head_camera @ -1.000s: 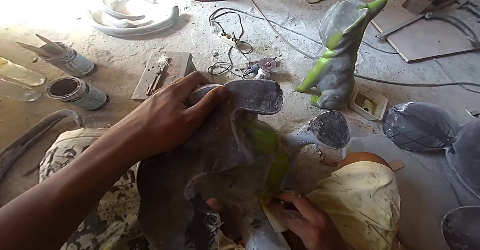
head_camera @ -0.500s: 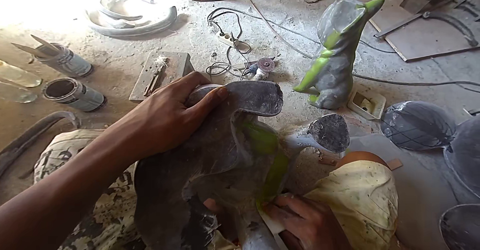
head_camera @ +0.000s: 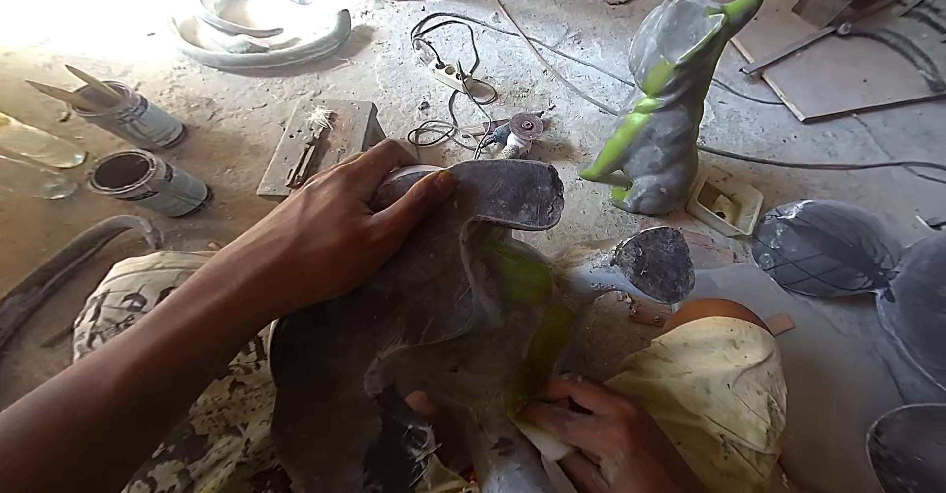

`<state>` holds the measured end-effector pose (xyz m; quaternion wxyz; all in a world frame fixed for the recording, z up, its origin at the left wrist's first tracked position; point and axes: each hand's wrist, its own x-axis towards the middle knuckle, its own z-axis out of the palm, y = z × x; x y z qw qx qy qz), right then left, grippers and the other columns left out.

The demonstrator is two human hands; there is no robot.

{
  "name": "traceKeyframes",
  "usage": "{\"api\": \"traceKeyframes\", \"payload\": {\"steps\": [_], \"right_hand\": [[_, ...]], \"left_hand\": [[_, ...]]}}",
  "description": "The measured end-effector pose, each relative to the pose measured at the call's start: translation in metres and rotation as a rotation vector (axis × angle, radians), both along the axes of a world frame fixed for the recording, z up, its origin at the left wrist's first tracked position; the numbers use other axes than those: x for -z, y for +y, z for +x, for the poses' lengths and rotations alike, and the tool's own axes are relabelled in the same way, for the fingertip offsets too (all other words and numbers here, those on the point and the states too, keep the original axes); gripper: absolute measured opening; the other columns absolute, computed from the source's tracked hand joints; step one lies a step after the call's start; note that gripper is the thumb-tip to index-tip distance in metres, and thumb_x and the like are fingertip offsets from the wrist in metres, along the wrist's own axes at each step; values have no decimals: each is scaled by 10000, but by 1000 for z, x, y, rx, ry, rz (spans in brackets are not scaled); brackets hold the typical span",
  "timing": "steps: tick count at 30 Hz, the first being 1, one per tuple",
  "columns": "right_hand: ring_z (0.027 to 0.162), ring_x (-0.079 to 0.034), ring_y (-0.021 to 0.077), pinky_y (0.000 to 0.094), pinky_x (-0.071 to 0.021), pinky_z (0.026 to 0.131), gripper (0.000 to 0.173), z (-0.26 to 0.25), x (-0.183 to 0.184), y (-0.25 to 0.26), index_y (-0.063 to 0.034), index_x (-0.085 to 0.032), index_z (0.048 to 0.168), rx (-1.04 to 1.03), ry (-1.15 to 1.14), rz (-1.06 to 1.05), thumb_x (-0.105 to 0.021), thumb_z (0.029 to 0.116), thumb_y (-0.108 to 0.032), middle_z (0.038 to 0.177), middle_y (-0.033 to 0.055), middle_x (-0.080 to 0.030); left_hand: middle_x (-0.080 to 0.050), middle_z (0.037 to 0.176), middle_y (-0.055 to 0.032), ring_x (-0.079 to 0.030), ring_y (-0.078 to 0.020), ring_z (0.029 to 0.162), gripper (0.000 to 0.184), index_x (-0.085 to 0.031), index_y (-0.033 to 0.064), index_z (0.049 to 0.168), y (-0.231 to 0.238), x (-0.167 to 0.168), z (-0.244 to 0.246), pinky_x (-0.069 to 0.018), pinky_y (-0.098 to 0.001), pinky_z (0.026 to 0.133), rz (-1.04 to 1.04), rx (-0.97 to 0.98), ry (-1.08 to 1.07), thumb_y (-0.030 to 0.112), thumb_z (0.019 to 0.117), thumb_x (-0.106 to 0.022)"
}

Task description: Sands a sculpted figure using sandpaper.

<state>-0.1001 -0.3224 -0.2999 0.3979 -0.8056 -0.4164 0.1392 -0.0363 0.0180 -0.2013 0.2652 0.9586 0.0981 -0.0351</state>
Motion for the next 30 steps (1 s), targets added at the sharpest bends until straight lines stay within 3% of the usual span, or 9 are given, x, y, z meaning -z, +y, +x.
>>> {"api": "traceKeyframes", "payload": {"steps": [3, 6, 9, 12, 14, 18, 21, 25, 30], "right_hand": [[1079, -687, 114, 311, -601, 922, 277, 10, -1, -11, -163, -767, 1200, -21, 212, 141, -603, 989, -91, 1175, 30, -725], [1036, -696, 107, 283, -621, 874, 281, 8, 5, -7, -130, -771, 1195, 208, 90, 237, -619, 964, -79, 1165, 46, -723], [980, -694, 84, 246, -620, 816, 310, -6, 11, 6, -191, -756, 1251, 340, -107, 108, -666, 959, -147, 1136, 47, -712], [826, -692, 138, 301, -597, 693, 304, -18, 4, 7, -233, -743, 1273, 233, -131, -53, -636, 997, -162, 983, 50, -723], [827, -686, 154, 328, -589, 673, 330, -14, 2, -5, -263, -719, 1312, 103, -72, -118, -590, 1022, -172, 1002, 48, -712], [964, -692, 118, 306, -610, 793, 277, 1, 7, -32, -271, -754, 1234, 26, 7, -58, -647, 989, -200, 1129, 32, -707], [1057, -700, 102, 279, -627, 865, 293, 10, 7, -25, -230, -750, 1257, 255, -138, 52, -643, 985, -205, 1221, 50, -709], [1037, -703, 95, 239, -613, 864, 342, 19, 14, 9, -147, -765, 1235, 577, -376, 62, -603, 936, -114, 1191, 82, -717], [1086, -693, 170, 291, -608, 909, 341, 12, 32, 37, -166, -784, 1200, 669, -413, 22, -605, 919, -93, 1227, 117, -695]], "left_hand": [[-641, 975, 81, -656, -116, 868, 556, -592, 381, 1146, -1, 3, -2, -538, -481, 687, -11, 8, -48, 823, 931, -330], [-644, 1013, 91, -656, -98, 908, 551, -598, 386, 1172, -1, 3, -3, -545, -472, 723, -14, 20, -64, 812, 937, -339], [-636, 1019, 96, -651, -98, 916, 570, -586, 401, 1175, 0, 3, -2, -538, -479, 725, 3, 19, -39, 834, 923, -313], [-649, 966, 71, -663, -125, 864, 595, -592, 402, 1173, 1, 2, -2, -532, -499, 676, -3, -10, -19, 853, 911, -304], [-654, 966, 61, -668, -135, 865, 594, -583, 413, 1190, 4, 1, -2, -534, -510, 678, -8, -24, 0, 854, 912, -298], [-676, 908, 44, -675, -143, 766, 512, -617, 334, 1170, 4, 6, -5, -545, -482, 616, -56, -8, -97, 741, 984, -368], [-677, 925, 70, -672, -112, 772, 518, -607, 364, 1209, 5, 7, -6, -560, -450, 630, -71, -2, -86, 763, 966, -382], [-664, 876, 71, -662, -108, 736, 508, -611, 356, 1184, 2, 6, -6, -550, -435, 601, -68, 4, -92, 760, 964, -396], [-662, 938, 74, -673, -110, 822, 539, -604, 364, 1166, 2, 5, -3, -555, -461, 649, -27, 17, -75, 794, 950, -359]]}}
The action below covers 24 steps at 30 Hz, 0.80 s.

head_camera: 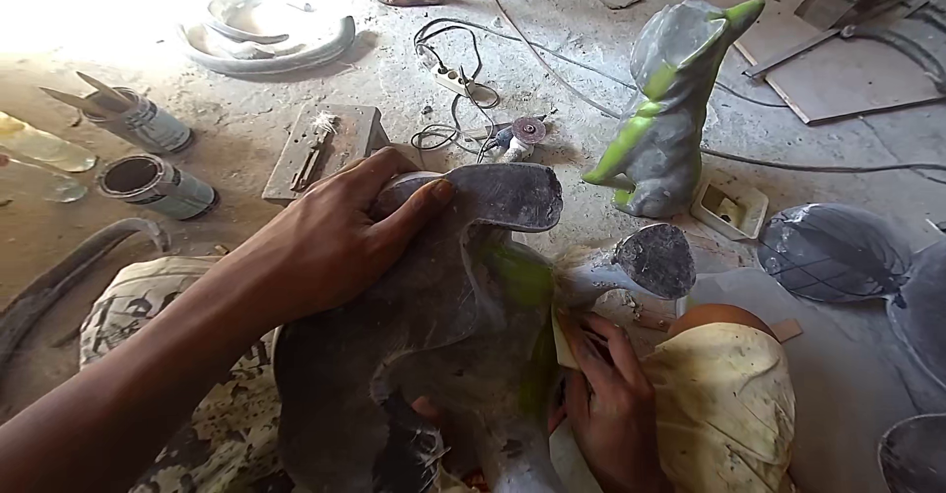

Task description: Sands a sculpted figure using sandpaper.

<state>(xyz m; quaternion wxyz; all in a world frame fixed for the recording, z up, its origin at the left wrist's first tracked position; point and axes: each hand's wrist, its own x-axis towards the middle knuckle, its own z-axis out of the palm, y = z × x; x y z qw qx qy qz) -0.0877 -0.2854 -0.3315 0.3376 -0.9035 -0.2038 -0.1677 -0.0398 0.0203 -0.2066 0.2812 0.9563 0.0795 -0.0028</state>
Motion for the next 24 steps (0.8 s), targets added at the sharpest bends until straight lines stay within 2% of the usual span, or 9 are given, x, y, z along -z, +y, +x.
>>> {"api": "traceKeyframes", "payload": {"steps": [3, 5, 8, 10, 11, 14, 18, 24], "right_hand": [[1087, -683, 162, 303, -609, 900, 351, -5, -3, 4, -201, -781, 1209, -9, 72, 28, -587, 931, -113, 1237, 102, -685], [1079, -686, 151, 300, -609, 892, 360, -8, -4, 1, -223, -772, 1231, -51, 109, 46, -578, 943, -128, 1233, 88, -692], [1131, -669, 159, 301, -595, 939, 373, -18, -2, -7, -223, -746, 1278, -166, 161, 56, -592, 948, -139, 1268, 82, -685], [1152, -660, 163, 292, -587, 951, 387, -25, 0, -10, -233, -735, 1295, -225, 173, 48, -598, 947, -134, 1270, 85, -684], [1153, -657, 163, 288, -583, 952, 390, -28, 1, -10, -237, -734, 1296, -249, 171, 47, -596, 948, -126, 1261, 89, -686], [1149, -649, 175, 293, -569, 960, 369, -34, -1, -13, -238, -727, 1300, -331, 189, 48, -600, 973, -125, 1235, 99, -688], [1132, -653, 190, 313, -569, 959, 355, -37, -13, -21, -254, -728, 1296, -426, 278, 9, -642, 978, -124, 1198, 83, -696], [1097, -649, 172, 310, -569, 941, 303, -30, -33, -35, -216, -749, 1261, -609, 515, 33, -612, 1006, -126, 1164, 87, -680]], "left_hand": [[-638, 981, 98, -659, -84, 861, 551, -575, 411, 1155, 1, -2, 1, -547, -457, 674, 24, -6, 47, 837, 919, -315], [-652, 1003, 97, -665, -86, 879, 549, -584, 422, 1189, 1, -2, 1, -553, -462, 697, 11, -14, 47, 827, 926, -324], [-674, 964, 45, -680, -128, 809, 522, -596, 335, 1217, 2, 3, -3, -557, -464, 674, -33, -4, -13, 741, 985, -365], [-676, 965, 60, -680, -110, 814, 534, -597, 364, 1214, 3, 2, -3, -559, -455, 668, -21, -11, -9, 771, 968, -355], [-660, 980, 90, -668, -87, 847, 548, -587, 409, 1204, 4, 0, -2, -555, -454, 682, -1, -24, 28, 813, 939, -328], [-656, 954, 93, -667, -98, 845, 589, -592, 434, 1181, 6, -1, -1, -546, -486, 665, 10, -46, 60, 867, 896, -311], [-651, 946, 90, -666, -101, 842, 598, -585, 429, 1172, 7, 0, -4, -544, -479, 660, 14, -47, 61, 878, 886, -313], [-639, 1022, 103, -652, -90, 893, 556, -589, 431, 1169, -2, -2, -14, -535, -478, 699, 15, -55, 43, 851, 906, -337]]}}
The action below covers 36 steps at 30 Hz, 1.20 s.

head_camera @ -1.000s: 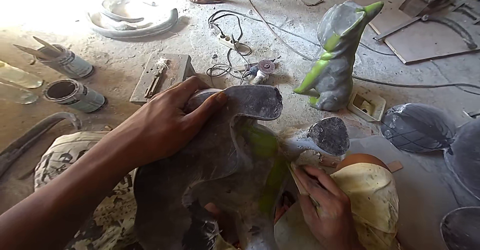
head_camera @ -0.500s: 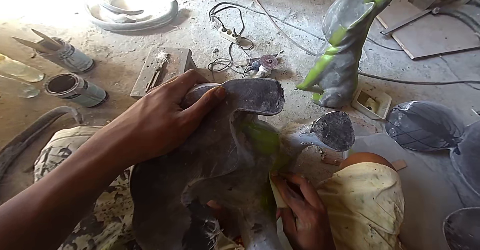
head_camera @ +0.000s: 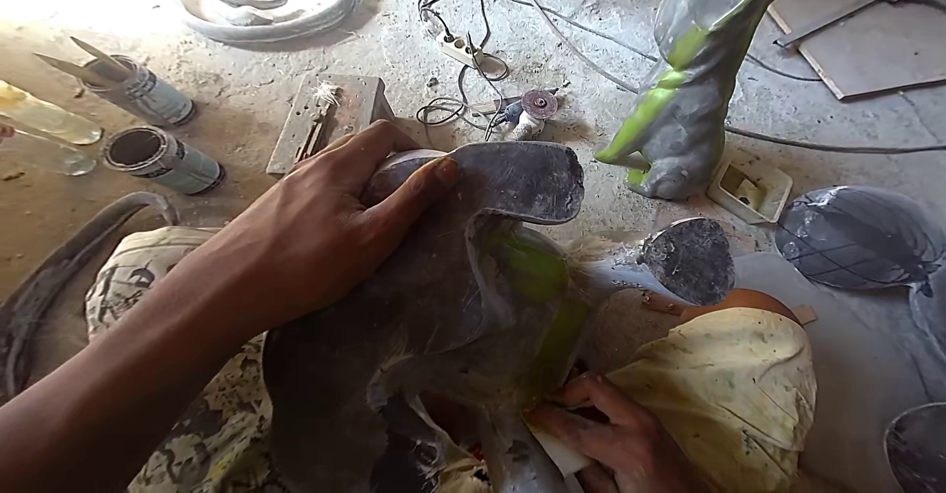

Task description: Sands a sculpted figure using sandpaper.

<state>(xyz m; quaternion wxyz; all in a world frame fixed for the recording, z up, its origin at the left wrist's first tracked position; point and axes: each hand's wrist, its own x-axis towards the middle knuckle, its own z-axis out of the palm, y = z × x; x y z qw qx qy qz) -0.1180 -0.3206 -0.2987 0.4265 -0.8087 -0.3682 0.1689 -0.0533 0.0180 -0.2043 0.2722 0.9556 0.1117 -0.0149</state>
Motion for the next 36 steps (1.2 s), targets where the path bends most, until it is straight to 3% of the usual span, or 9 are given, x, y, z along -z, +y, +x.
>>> {"api": "traceKeyframes", "payload": {"steps": [3, 6, 12, 15, 19, 25, 29, 34, 36], "right_hand": [[1067, -647, 151, 300, -571, 904, 317, 6, -2, -11, -207, -758, 1244, -112, 171, 60, -606, 990, -93, 1145, 84, -677], [1071, -665, 158, 328, -582, 917, 284, 17, 0, -23, -147, -768, 1201, -149, 320, 202, -601, 988, -62, 1147, 84, -700], [996, -670, 97, 220, -587, 784, 290, 16, 10, -8, -135, -774, 1193, 449, -138, 278, -581, 978, -121, 1161, 70, -703], [1038, -683, 118, 249, -618, 879, 295, 12, 22, 7, -120, -786, 1176, 594, -351, 206, -617, 937, -86, 1155, 111, -683], [965, -690, 89, 206, -590, 813, 289, 4, 32, 22, -130, -776, 1203, 634, -484, 12, -639, 949, -135, 1097, 92, -723], [994, -711, 134, 257, -607, 769, 337, -11, 41, 11, -187, -743, 1278, 478, -493, -176, -629, 962, -206, 1136, 71, -731], [1037, -694, 116, 265, -606, 824, 311, -15, 48, -11, -226, -766, 1225, 402, -445, -106, -661, 932, -226, 1138, 41, -731], [1038, -685, 88, 206, -586, 886, 309, 7, 28, 3, -108, -765, 1209, 590, -495, 46, -595, 952, -129, 1160, 119, -713], [1037, -693, 116, 228, -595, 891, 323, 16, 28, 19, -81, -774, 1186, 646, -527, 59, -582, 926, -83, 1164, 141, -706]], "left_hand": [[-659, 998, 69, -664, -110, 832, 509, -611, 349, 1200, -5, 5, -8, -548, -445, 673, -26, 38, -92, 756, 966, -412], [-647, 1013, 114, -650, -71, 857, 496, -622, 376, 1200, -13, 1, -11, -552, -405, 678, -4, 61, -105, 758, 954, -423], [-633, 1009, 106, -650, -72, 854, 514, -618, 394, 1207, -19, -1, -8, -553, -393, 664, -7, 49, -80, 783, 940, -413], [-640, 1029, 98, -653, -84, 864, 502, -621, 380, 1210, -17, -1, -5, -553, -414, 674, -11, 56, -91, 762, 954, -420], [-658, 1032, 93, -661, -88, 846, 496, -625, 365, 1215, -12, 4, -3, -558, -430, 669, -9, 70, -122, 741, 968, -414], [-662, 969, 89, -666, -94, 801, 482, -614, 367, 1187, -6, 5, -6, -561, -431, 637, -16, 34, -105, 743, 971, -404], [-661, 964, 86, -666, -91, 797, 484, -615, 373, 1177, -1, 5, -8, -564, -428, 633, -37, 6, -88, 753, 964, -406], [-658, 983, 82, -663, -102, 802, 508, -616, 370, 1185, 0, 5, -10, -558, -441, 640, -41, -12, -76, 768, 956, -397], [-658, 989, 82, -662, -98, 809, 500, -616, 365, 1184, -1, 5, -10, -556, -438, 648, -41, -7, -84, 758, 963, -399]]}}
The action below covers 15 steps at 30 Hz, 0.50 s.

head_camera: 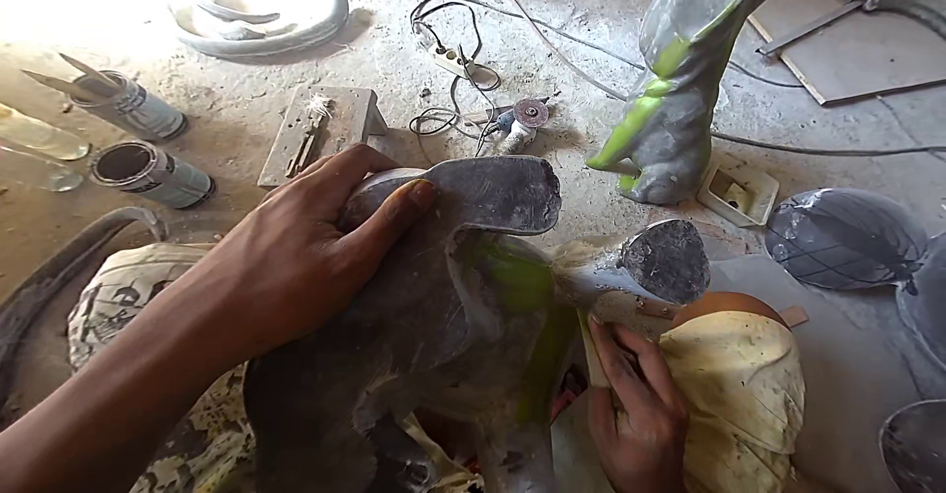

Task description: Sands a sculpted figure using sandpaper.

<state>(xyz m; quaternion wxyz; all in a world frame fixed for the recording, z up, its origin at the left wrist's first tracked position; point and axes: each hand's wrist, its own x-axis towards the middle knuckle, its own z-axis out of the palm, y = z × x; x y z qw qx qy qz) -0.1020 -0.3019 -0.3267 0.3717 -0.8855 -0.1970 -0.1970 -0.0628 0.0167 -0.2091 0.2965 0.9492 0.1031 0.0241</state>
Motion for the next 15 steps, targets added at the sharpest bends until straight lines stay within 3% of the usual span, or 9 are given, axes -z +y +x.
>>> {"api": "traceKeyframes", "payload": {"steps": [4, 15], "right_hand": [[1101, -680, 177, 295, -609, 907, 336, -2, 8, 22, -157, -788, 1189, 4, 78, 10, -586, 925, -107, 1218, 140, -682], [1164, -645, 165, 293, -576, 966, 392, -28, 3, 8, -250, -739, 1291, -278, 267, -14, -604, 950, -113, 1251, 94, -681]], "left_hand": [[-660, 999, 80, -667, -102, 816, 502, -613, 374, 1191, -1, -1, 0, -558, -441, 648, -1, -4, 5, 766, 956, -403], [-670, 928, 73, -670, -106, 755, 478, -612, 376, 1192, 11, 5, -6, -560, -437, 597, -33, -24, -4, 746, 971, -403]]}}
